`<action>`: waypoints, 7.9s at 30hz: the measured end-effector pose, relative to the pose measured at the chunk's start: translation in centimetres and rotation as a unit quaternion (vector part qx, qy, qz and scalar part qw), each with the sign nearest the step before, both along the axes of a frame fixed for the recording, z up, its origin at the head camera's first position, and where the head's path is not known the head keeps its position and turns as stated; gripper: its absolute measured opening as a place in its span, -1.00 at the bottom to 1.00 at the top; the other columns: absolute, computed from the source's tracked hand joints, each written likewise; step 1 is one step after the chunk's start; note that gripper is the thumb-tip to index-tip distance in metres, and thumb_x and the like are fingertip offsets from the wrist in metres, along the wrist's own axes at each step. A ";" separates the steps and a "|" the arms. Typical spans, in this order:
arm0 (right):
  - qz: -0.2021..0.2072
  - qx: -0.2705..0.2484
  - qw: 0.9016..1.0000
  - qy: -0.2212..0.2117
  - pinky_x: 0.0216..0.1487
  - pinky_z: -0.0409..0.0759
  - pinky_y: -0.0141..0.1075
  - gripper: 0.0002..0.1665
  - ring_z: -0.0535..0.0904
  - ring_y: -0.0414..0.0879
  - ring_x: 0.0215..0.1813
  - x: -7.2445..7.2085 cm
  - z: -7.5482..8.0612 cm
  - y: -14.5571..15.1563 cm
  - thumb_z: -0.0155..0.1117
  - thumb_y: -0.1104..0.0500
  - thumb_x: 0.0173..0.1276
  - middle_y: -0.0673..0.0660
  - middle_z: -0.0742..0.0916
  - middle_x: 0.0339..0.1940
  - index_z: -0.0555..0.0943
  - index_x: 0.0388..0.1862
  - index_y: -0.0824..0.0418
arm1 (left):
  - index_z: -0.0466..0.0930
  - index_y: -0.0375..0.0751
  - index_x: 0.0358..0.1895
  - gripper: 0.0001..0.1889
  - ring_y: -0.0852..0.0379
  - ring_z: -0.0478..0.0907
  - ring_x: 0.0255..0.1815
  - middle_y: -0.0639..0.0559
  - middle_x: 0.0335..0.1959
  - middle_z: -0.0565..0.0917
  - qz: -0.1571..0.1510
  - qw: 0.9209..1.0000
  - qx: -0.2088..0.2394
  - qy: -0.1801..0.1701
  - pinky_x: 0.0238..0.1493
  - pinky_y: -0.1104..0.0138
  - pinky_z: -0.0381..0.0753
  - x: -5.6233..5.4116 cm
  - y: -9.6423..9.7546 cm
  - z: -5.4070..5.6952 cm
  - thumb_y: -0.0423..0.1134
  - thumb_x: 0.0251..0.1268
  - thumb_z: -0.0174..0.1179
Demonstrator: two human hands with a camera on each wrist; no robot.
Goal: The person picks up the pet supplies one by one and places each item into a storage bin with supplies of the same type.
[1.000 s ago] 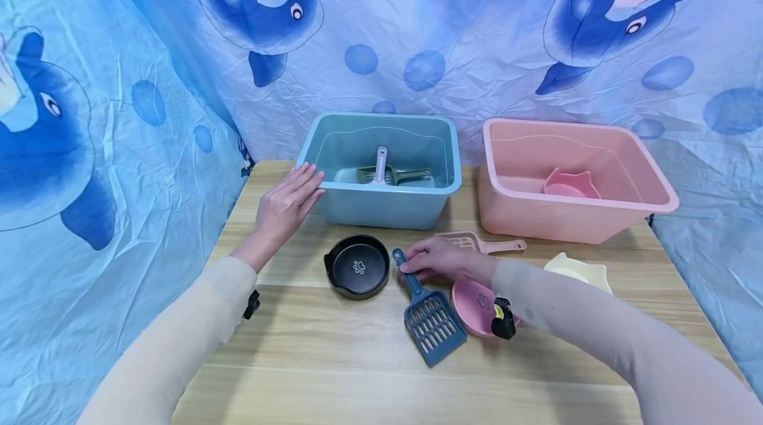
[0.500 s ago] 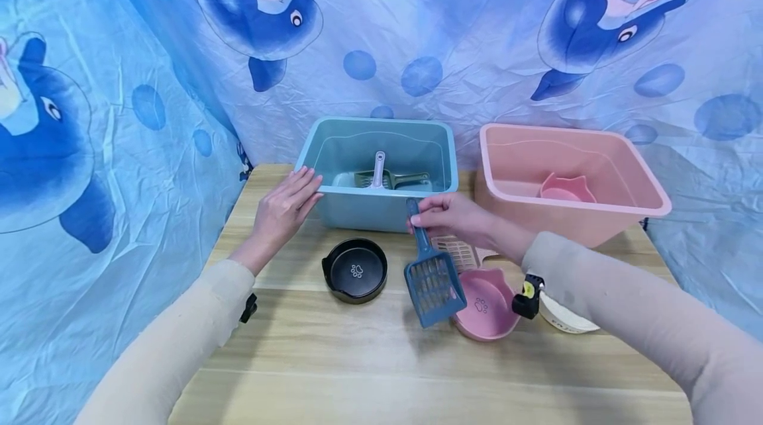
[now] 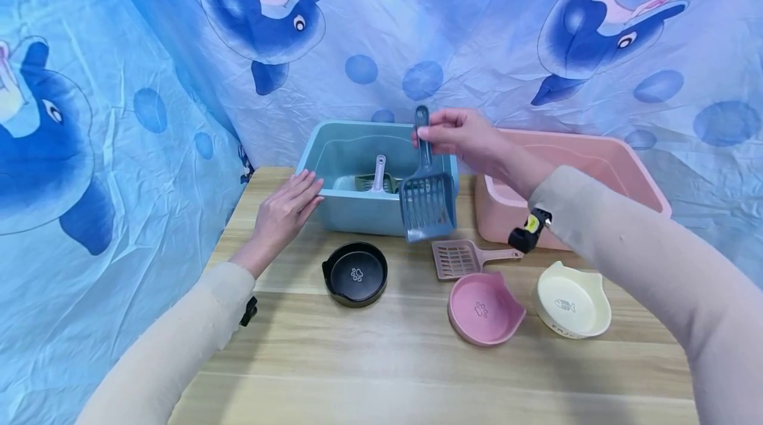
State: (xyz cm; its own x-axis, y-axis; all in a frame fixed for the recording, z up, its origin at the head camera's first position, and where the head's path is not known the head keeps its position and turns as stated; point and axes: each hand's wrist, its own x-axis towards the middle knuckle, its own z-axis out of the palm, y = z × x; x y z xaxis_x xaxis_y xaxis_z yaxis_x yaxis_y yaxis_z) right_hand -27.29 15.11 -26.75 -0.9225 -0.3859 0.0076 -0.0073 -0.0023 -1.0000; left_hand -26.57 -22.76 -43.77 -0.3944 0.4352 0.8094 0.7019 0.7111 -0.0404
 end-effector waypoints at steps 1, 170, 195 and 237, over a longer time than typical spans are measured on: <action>-0.004 -0.009 1.000 0.005 0.15 0.77 -0.27 -0.83 0.81 -0.08 -0.05 -0.6 0.4 -0.2 0.26 0.40 0.59 0.09 0.87 -0.19 0.72 -0.18 0.20 | 0.77 -0.32 0.18 -0.55 -0.33 0.72 0.20 -0.29 0.16 0.76 0.000 1.000 0.001 -0.001 0.27 -0.16 0.71 0.0 -0.1 0.0 -0.33 0.20 0.56; 0.161 0.332 0.929 0.036 0.48 0.58 0.10 -0.27 0.62 0.29 0.42 4.7 -17.4 16.6 0.54 0.10 0.44 0.37 0.70 0.36 0.54 0.43 0.46 | 0.76 -0.27 0.23 -0.48 -0.29 0.70 0.25 -0.27 0.20 0.74 0.019 0.999 -0.002 -0.031 0.31 -0.16 0.69 0.2 0.6 0.2 -0.34 0.15 0.58; 0.154 0.295 0.940 -0.074 0.03 0.74 -0.35 -0.47 0.74 -0.06 0.00 4.8 -19.3 17.9 0.41 0.15 0.55 0.27 0.82 0.14 0.62 0.35 0.44 | 0.75 -0.29 0.23 -0.49 -0.30 0.70 0.25 -0.29 0.21 0.73 0.021 0.999 -0.005 -0.043 0.29 -0.21 0.69 0.2 0.7 0.4 -0.34 0.17 0.57; 0.172 0.285 0.928 -0.169 -0.05 0.78 -0.34 -0.65 0.73 -0.16 -0.15 4.1 -21.1 16.6 0.34 0.34 0.51 0.10 0.86 -0.09 0.65 0.17 0.53 | 0.73 -0.27 0.27 -0.50 -0.29 0.69 0.28 -0.28 0.22 0.73 0.025 0.998 -0.012 -0.049 0.31 -0.20 0.68 0.2 0.6 0.3 -0.31 0.25 0.54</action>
State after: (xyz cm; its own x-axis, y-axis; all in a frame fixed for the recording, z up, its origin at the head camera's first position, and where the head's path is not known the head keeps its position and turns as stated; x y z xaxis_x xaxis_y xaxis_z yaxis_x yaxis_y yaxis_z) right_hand -23.24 31.69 -47.90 -0.6567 -0.5097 -0.5558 0.2111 0.5833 -0.7843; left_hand -26.40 -22.21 -43.43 -0.4939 0.4317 0.7548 0.6665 0.7455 0.0097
